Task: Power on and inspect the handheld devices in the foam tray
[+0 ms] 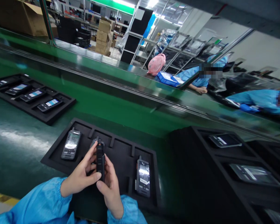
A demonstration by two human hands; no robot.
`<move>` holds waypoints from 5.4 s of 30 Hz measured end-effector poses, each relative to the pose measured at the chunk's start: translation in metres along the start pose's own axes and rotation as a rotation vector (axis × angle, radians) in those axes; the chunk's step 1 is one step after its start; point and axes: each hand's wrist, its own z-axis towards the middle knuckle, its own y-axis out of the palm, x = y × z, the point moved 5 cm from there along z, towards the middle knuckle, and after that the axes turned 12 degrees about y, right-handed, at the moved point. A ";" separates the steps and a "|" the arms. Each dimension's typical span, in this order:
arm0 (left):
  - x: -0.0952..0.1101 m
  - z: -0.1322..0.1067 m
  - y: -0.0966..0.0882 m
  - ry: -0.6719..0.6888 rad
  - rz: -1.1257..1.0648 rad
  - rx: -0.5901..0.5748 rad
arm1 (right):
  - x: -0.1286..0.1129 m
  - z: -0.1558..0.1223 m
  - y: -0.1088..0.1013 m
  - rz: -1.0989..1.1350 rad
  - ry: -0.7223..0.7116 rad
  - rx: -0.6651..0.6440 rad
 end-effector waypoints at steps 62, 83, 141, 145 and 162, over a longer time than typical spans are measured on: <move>0.007 -0.001 -0.004 0.184 0.221 0.038 | 0.000 0.000 -0.002 0.003 -0.088 0.060; 0.034 -0.002 0.009 0.502 0.902 0.003 | 0.005 -0.005 -0.019 -0.291 -0.136 0.371; 0.006 0.010 0.007 0.017 -0.099 -0.025 | 0.001 -0.001 -0.001 0.050 -0.026 0.025; 0.003 0.009 0.005 0.027 -0.061 -0.023 | 0.001 0.000 -0.001 0.066 0.003 0.032; 0.001 0.000 0.000 0.047 0.046 0.019 | 0.008 -0.003 -0.005 0.054 -0.024 0.063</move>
